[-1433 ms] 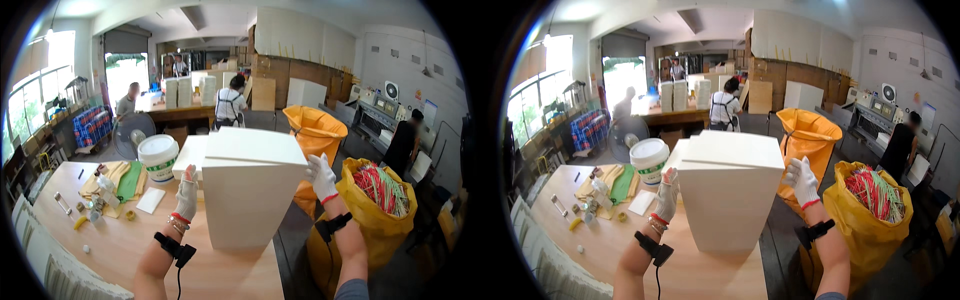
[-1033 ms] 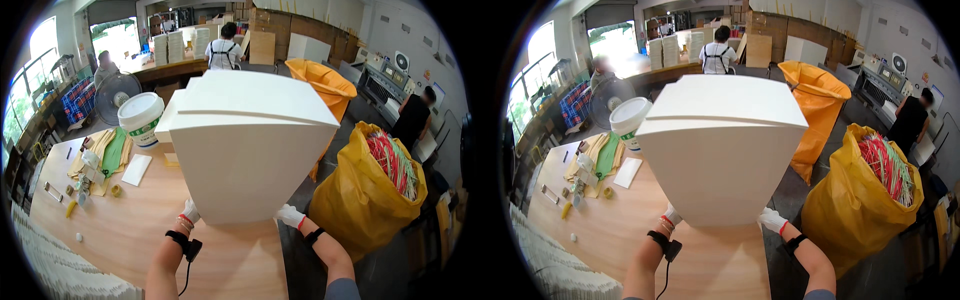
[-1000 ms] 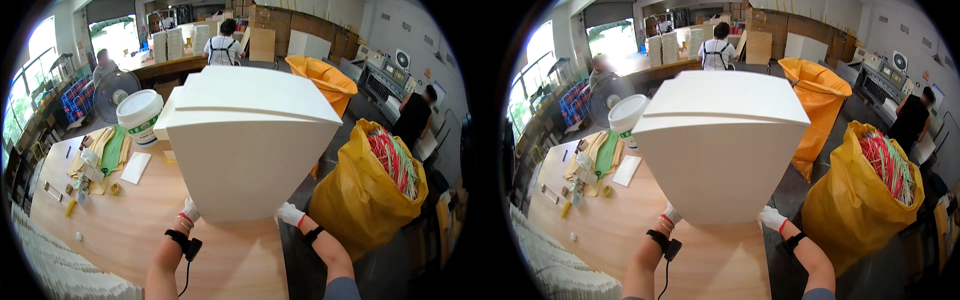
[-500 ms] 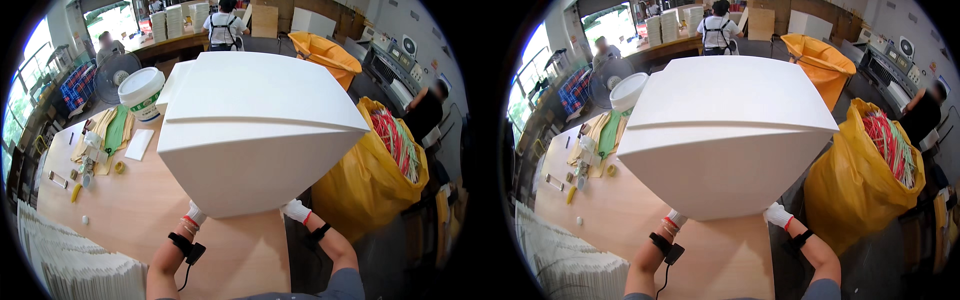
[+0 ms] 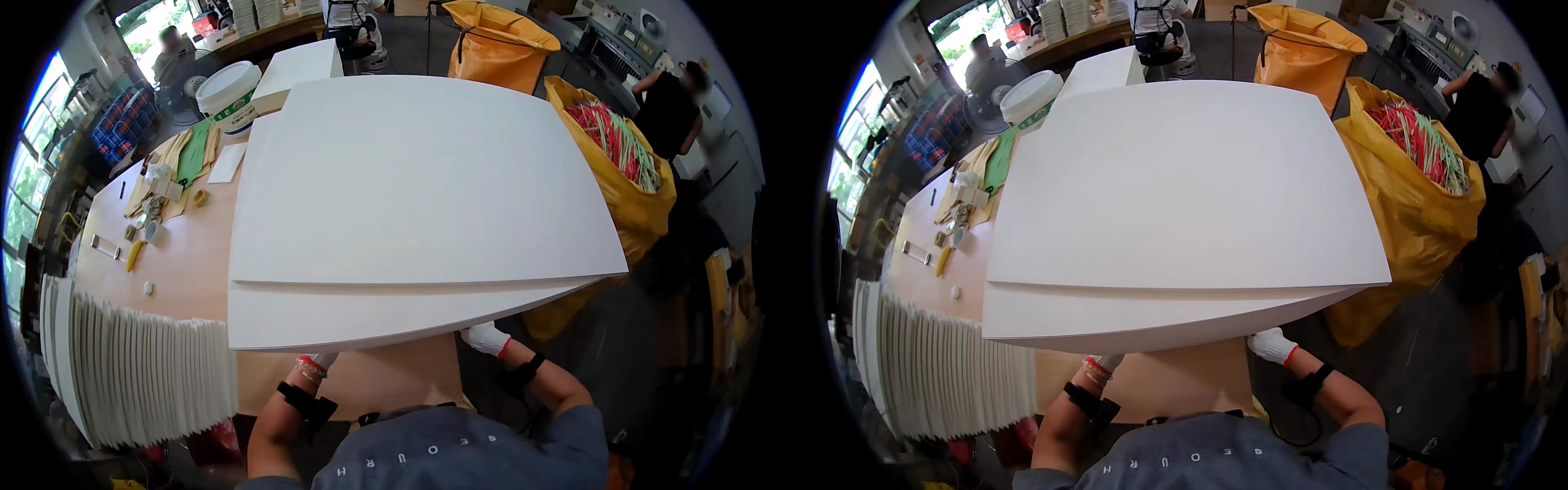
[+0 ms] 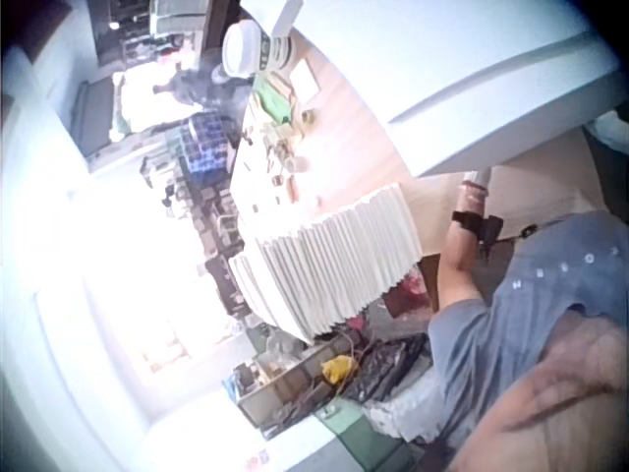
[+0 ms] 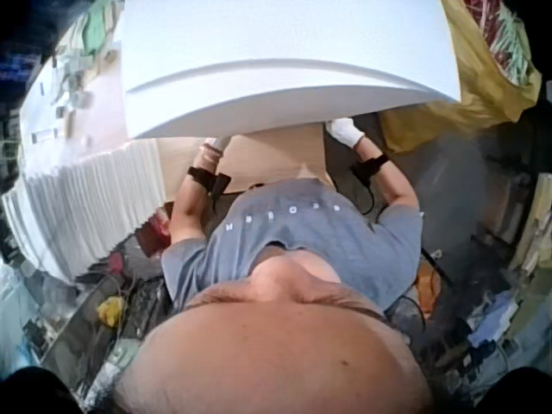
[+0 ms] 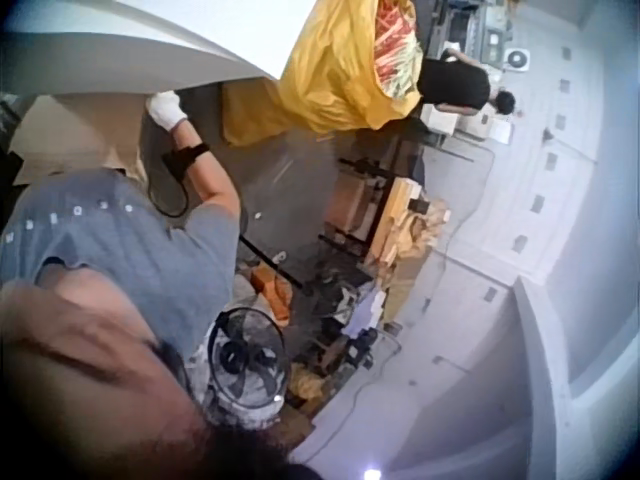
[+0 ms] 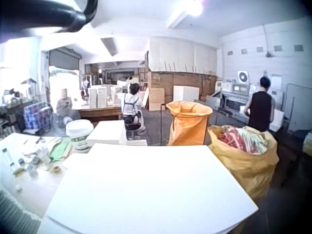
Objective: The person folds white cardboard sheets into boxes by hand, aligning edges and pressing creases before stacking them onto a large pile on a workbench.
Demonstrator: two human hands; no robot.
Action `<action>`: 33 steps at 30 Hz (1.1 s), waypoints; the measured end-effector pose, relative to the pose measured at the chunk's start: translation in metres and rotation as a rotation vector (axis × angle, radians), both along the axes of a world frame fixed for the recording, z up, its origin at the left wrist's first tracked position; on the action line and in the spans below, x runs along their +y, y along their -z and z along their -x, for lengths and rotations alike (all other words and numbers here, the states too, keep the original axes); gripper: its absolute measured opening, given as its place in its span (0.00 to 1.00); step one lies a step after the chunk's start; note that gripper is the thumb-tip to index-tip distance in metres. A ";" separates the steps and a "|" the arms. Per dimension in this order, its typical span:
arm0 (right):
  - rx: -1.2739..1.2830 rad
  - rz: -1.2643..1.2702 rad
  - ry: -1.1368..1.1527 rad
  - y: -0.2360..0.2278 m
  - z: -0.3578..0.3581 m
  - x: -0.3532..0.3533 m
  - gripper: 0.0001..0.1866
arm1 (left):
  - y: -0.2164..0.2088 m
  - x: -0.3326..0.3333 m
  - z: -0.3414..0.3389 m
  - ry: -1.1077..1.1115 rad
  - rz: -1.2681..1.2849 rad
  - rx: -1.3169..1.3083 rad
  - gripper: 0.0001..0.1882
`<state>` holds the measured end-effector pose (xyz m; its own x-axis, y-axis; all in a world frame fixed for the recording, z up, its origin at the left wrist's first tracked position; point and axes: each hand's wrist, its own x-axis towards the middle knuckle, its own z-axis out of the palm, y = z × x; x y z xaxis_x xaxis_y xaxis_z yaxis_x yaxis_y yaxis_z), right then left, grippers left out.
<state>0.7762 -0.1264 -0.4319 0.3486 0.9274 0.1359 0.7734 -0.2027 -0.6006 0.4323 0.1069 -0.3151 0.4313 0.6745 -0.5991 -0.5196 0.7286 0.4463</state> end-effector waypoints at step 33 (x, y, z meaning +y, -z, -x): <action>0.564 -0.605 0.213 -0.214 0.040 -0.166 0.33 | -0.174 -0.025 0.049 0.019 -1.051 0.263 0.32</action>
